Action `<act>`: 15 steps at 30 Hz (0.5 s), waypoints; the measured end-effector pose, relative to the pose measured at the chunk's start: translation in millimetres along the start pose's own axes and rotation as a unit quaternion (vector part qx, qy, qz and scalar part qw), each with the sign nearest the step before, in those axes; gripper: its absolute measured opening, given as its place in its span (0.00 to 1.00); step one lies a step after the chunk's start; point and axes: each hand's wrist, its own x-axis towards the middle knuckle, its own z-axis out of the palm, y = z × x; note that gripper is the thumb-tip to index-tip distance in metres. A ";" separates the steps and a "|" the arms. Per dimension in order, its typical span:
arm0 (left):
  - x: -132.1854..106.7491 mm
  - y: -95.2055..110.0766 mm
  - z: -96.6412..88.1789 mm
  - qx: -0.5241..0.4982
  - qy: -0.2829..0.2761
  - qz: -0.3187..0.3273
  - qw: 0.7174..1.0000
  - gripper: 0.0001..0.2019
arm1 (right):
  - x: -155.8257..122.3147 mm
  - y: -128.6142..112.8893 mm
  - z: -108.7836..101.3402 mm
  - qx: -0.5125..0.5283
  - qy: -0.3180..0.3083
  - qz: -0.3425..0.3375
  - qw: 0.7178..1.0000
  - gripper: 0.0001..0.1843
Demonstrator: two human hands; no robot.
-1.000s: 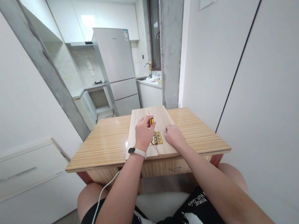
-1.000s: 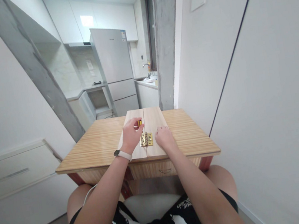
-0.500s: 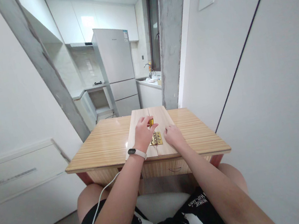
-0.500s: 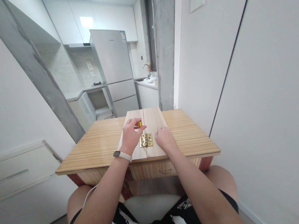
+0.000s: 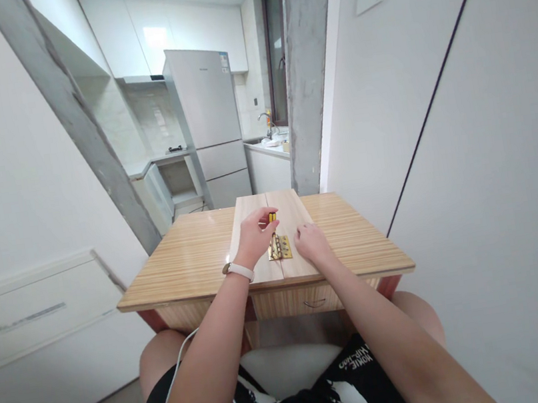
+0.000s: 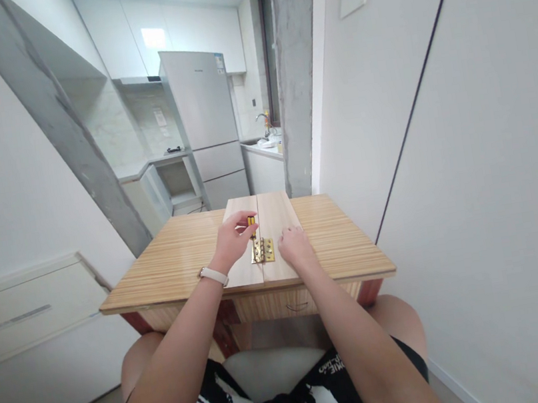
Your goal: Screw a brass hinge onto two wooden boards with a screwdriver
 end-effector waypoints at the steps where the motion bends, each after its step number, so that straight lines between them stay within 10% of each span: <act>1: 0.6 -2.2 -1.9 -0.006 -0.003 -0.004 1.000 0.12 | 0.1 -0.1 -0.1 0.000 -0.001 0.001 1.000 0.18; 15: 4.1 8.0 46.7 -0.041 0.140 -0.128 0.981 0.02 | -1.3 -1.3 -4.4 -0.008 -0.010 0.003 1.000 0.18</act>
